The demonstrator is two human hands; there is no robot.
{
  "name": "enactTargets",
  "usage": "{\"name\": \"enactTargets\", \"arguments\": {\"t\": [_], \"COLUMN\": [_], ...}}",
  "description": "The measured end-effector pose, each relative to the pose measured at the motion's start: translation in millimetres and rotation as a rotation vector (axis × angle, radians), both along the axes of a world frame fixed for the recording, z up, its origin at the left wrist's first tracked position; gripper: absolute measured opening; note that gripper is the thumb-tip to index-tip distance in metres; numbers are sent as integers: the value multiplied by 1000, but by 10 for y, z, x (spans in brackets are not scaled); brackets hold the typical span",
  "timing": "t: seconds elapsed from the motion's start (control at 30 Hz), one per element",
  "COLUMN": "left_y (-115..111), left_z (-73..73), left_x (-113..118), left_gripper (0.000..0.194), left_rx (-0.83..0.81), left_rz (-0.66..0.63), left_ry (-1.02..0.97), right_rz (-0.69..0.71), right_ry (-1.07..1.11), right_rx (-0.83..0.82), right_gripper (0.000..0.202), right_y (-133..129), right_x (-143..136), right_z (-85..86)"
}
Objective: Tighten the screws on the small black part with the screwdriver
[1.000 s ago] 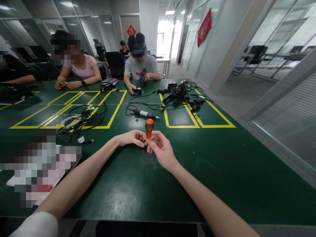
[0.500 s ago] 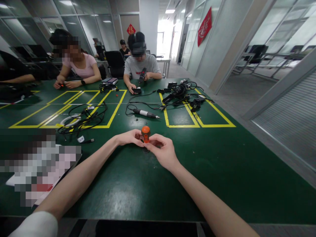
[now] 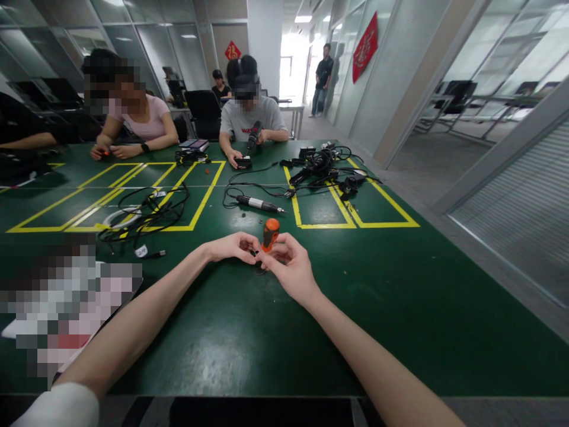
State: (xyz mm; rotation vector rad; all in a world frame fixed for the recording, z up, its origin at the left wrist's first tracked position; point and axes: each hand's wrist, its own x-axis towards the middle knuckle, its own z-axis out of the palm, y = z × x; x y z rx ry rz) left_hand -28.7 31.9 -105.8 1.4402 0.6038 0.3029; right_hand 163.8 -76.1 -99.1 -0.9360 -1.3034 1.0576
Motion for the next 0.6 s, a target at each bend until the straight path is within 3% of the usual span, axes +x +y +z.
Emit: {"name": "enactTargets", "arguments": {"t": [0.23,0.6], "left_y": [28,-10], "left_z": [-24,25], "left_x": [-12,-5], "left_gripper": [43,44], "left_rx": [0,-12], "left_rz": [-5,-12], "left_ry": [8,30], "right_rz": [3,62], "right_ry": [-36,63], "right_rx": [43,19], "right_gripper": [35,48], "right_y": [8,30], "right_x": [-2,-7], "right_z": [27,-32]}}
